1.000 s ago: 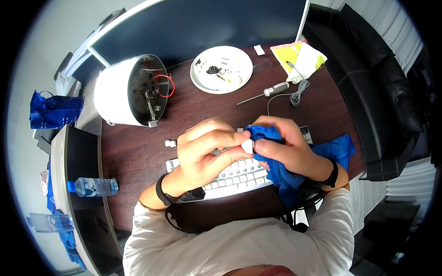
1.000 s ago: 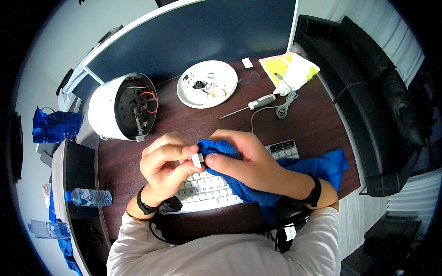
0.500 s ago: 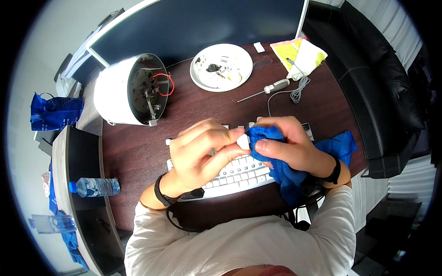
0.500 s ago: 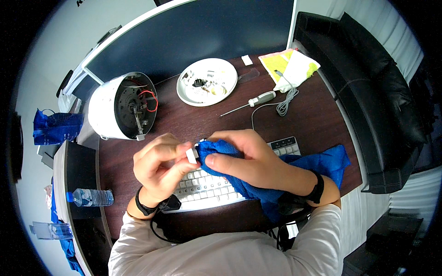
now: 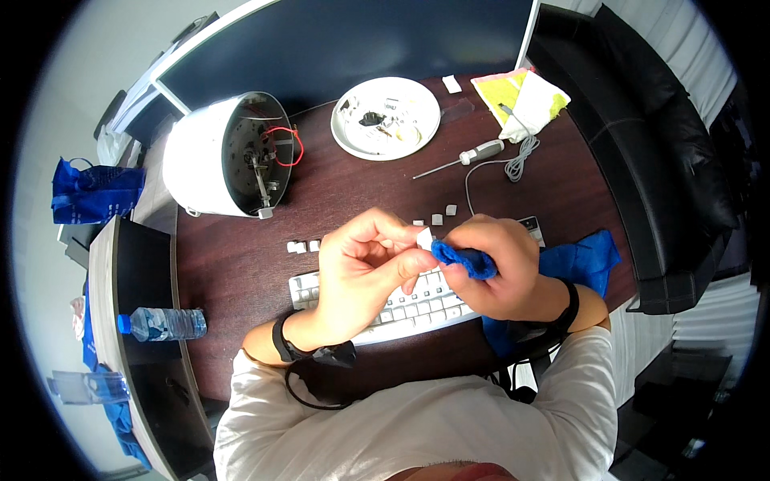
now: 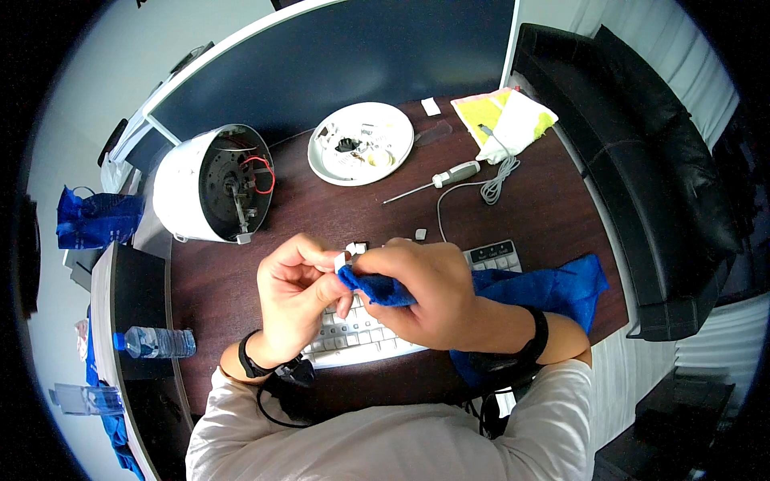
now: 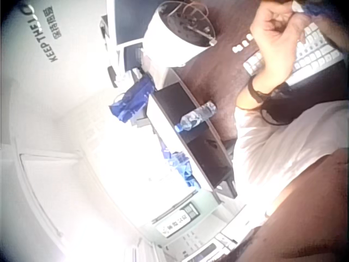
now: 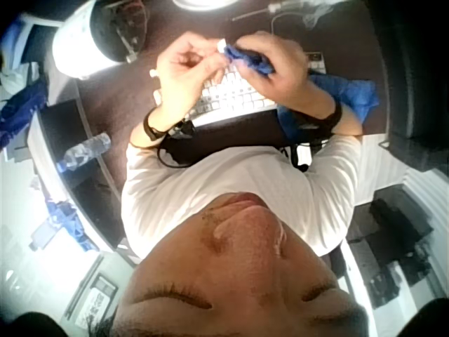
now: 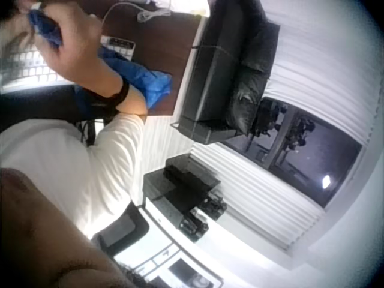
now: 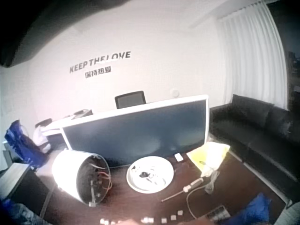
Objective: The person cleans individual white keyboard keycaps using a blue cloth. They pick up each keycap from the table, wipe it thoroughly with the cloth, and place it back down. The task is performed one key at a time in a repetitive manner.
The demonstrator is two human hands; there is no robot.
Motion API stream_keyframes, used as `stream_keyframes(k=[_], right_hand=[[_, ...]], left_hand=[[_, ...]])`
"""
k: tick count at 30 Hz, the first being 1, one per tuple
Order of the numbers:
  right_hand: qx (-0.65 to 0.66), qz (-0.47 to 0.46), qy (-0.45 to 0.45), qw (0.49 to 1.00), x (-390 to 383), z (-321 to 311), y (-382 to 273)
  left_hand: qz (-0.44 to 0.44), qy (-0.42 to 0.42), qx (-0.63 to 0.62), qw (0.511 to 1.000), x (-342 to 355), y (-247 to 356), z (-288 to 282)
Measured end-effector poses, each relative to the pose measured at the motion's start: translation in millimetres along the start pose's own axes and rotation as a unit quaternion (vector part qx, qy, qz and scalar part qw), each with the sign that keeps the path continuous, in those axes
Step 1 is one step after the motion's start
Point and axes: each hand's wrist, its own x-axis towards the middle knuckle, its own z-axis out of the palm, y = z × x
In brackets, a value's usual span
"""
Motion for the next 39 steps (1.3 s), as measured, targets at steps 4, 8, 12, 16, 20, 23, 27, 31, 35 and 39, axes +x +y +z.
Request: stream_keyframes(k=[4, 8, 12, 16, 20, 23, 27, 31, 35, 39], right_hand=[[0.015, -0.019, 0.029, 0.999, -5.5, 6.0, -1.0], [0.012, -0.013, 0.031, 0.999, -8.0, 7.3, -3.9], [0.009, 0.009, 0.020, 1.000, -7.7, 3.2, -7.1], [-0.032, 0.003, 0.014, 0.999, -4.2, 8.2, -2.3], [-0.030, 0.067, -0.007, 0.997, -0.6, 5.6, 1.6], [-0.070, 0.095, 0.034, 0.992, 1.4, -7.8, 0.6], [-0.026, 0.185, 0.075, 0.980, 0.5, -14.4, -0.4], [-0.038, 0.161, 0.068, 0.984, 0.9, -15.1, 8.0], [-0.016, 0.200, 0.083, 0.976, 1.0, -16.9, 4.5], [-0.010, 0.191, 0.082, 0.978, 3.0, -20.5, 4.5]], left_hand=[[0.060, 0.025, 0.020, 0.998, -7.2, -6.0, 4.6], [0.086, 0.011, 0.074, 0.993, -6.1, 2.4, 9.4], [0.092, 0.011, 0.135, 0.987, -6.3, 3.3, 6.6], [0.061, 0.052, 0.114, 0.990, -4.5, 7.3, 10.6], [0.054, 0.059, 0.156, 0.984, 7.9, 20.0, -2.7], [-0.086, 0.048, 0.315, 0.944, 11.1, 29.4, -35.5], [-0.123, 0.002, 0.549, 0.827, 13.4, 19.5, -77.0], [-0.092, -0.037, 0.684, 0.723, 7.7, -9.0, -106.4], [-0.108, -0.061, 0.758, 0.641, 16.5, -23.8, -111.8], [-0.081, -0.087, 0.782, 0.612, 19.3, -38.3, -119.2]])
